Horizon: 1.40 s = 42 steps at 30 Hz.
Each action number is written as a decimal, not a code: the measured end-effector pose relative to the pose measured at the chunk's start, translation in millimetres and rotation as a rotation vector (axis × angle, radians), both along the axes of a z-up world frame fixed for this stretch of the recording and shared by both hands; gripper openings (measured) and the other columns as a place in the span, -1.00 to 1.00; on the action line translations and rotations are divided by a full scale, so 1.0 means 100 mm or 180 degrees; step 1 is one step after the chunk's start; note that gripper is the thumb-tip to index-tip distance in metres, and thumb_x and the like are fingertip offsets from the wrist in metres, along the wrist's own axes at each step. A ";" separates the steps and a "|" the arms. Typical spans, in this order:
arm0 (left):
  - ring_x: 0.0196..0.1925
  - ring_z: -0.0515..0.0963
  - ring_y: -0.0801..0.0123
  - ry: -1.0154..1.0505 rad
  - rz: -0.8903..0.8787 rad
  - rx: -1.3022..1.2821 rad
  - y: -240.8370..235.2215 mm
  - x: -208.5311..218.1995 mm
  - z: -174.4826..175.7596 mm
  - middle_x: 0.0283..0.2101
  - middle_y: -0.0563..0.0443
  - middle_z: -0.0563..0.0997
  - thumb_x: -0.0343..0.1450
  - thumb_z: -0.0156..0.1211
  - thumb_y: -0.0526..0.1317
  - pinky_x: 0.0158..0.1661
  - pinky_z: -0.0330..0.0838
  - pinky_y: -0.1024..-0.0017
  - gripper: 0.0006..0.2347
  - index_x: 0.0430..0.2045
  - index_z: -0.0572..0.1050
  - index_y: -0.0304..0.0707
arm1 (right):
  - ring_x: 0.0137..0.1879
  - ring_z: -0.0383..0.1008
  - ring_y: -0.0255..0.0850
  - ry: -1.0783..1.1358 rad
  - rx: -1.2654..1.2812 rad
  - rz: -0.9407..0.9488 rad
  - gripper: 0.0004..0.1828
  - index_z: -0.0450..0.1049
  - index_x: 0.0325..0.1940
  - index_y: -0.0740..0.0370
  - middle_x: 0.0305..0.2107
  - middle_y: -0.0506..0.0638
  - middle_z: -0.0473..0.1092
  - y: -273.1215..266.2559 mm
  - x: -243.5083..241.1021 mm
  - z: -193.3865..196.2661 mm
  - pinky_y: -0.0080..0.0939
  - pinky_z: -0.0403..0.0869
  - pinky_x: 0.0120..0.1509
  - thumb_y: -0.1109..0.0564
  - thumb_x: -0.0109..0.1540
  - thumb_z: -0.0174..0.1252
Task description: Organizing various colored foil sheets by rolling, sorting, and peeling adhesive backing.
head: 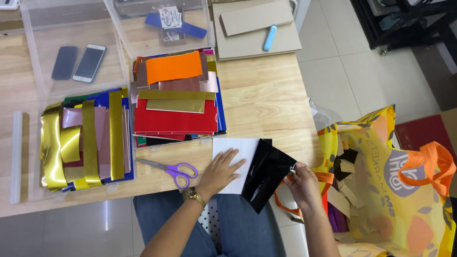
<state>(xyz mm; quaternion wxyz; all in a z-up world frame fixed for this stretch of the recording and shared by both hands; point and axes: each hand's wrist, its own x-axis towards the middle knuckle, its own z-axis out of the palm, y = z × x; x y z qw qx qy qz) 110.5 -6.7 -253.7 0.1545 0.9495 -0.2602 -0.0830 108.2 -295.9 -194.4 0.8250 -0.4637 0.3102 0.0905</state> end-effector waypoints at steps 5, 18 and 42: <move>0.57 0.00 0.01 0.0135 -0.0088 0.0212 -0.04 0.06 0.06 0.50 -0.12 0.08 0.56 -0.13 0.02 0.46 -0.10 -0.03 -0.56 0.40 0.20 0.26 | -0.22 0.49 -0.24 -0.0045 -0.0041 -0.0018 -0.93 0.39 -0.10 0.13 -0.38 -0.17 0.34 -0.22 0.14 -0.10 -0.14 0.59 -0.07 0.16 0.41 -0.02; 0.48 0.21 0.17 0.0416 0.0093 0.0046 -0.19 0.17 0.31 0.41 0.00 0.25 0.49 0.10 -0.27 0.39 0.12 0.05 -0.63 0.23 0.40 0.10 | -0.22 0.37 -0.32 -0.0206 0.0152 -0.0038 -0.82 0.48 -0.11 0.04 -0.42 -0.25 0.30 -0.10 0.46 0.14 -0.27 0.52 -0.01 0.03 0.39 -0.05; -0.10 0.67 0.11 0.0266 0.2568 -0.2107 -0.10 0.04 0.40 -0.26 0.12 0.64 0.36 0.34 -0.25 -0.09 0.54 0.19 -0.95 -0.48 0.57 -0.09 | 0.16 0.45 -0.18 -0.0291 -0.0105 0.0599 -0.63 0.48 0.01 0.15 -0.10 0.01 0.53 1.24 0.36 -0.04 -0.12 0.34 0.22 -0.12 0.45 -0.11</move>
